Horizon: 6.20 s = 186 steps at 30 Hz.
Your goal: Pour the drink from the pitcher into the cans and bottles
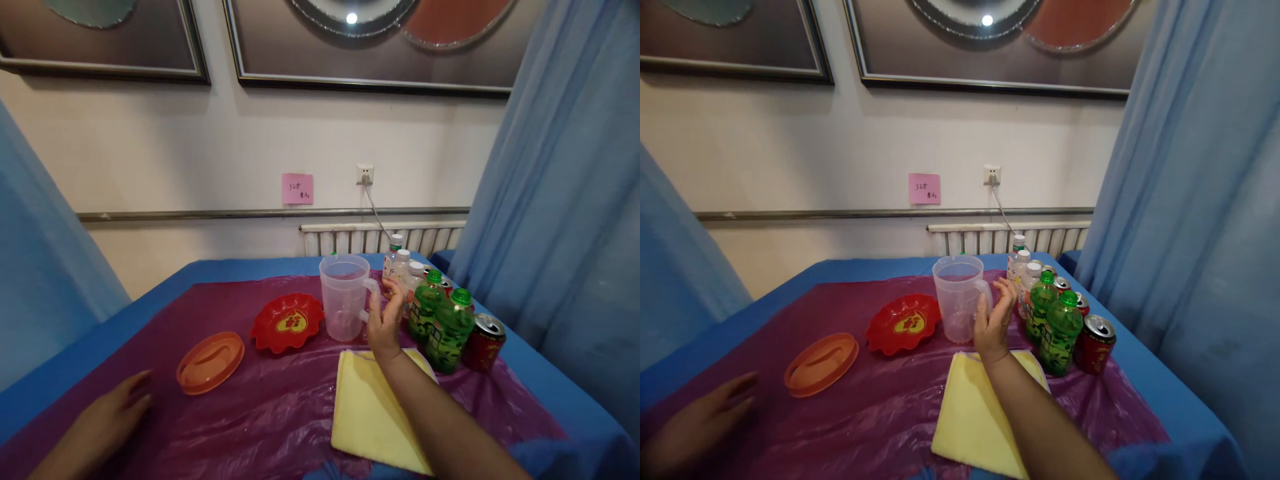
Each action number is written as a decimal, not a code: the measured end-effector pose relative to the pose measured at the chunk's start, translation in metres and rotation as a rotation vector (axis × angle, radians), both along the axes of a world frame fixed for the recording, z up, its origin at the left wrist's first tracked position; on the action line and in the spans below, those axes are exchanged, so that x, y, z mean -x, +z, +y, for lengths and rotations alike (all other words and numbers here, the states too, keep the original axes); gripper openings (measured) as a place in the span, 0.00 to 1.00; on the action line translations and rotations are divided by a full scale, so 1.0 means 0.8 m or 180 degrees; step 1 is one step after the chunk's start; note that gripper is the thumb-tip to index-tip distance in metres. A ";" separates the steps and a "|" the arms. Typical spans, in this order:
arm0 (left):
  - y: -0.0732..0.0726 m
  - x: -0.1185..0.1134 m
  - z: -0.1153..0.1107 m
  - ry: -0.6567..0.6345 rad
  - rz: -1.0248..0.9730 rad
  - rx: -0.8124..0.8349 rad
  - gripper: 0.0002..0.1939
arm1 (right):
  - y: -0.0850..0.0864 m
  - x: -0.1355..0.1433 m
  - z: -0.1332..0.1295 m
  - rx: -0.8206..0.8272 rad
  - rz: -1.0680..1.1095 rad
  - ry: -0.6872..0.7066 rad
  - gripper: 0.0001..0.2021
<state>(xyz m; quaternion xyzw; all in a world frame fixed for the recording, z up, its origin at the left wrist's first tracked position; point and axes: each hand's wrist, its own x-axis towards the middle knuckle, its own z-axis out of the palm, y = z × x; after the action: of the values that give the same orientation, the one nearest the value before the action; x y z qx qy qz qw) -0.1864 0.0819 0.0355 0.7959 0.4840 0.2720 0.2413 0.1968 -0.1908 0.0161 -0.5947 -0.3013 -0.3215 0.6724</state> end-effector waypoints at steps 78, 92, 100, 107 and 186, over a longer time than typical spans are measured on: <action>-0.079 -0.256 -0.248 -0.4016 -0.1476 -0.2642 0.08 | 0.246 -0.099 -0.081 0.4895 -0.2663 -0.1341 0.21; -0.068 -0.251 -0.241 -0.4094 -0.1139 -0.2389 0.07 | 0.208 -0.042 0.037 0.5223 -0.4590 -0.0510 0.07; -0.071 -0.251 -0.242 -0.4116 -0.1110 -0.2417 0.06 | 0.209 -0.047 0.037 0.5164 -0.4662 -0.0461 0.07; -0.078 -0.253 -0.241 -0.4063 -0.1099 -0.2403 0.08 | 0.190 -0.048 0.034 0.4795 -0.4792 -0.0698 0.07; -0.067 -0.248 -0.236 -0.4205 -0.0672 -0.1983 0.11 | 0.243 -0.049 -0.044 0.4776 -0.3021 -0.1392 0.16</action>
<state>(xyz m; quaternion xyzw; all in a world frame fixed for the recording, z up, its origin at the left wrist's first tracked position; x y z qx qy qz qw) 0.0119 -0.1067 -0.0181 0.9227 -0.2217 0.2700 0.1628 0.2357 -0.2262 0.2107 -0.7250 -0.5567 -0.3722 -0.1610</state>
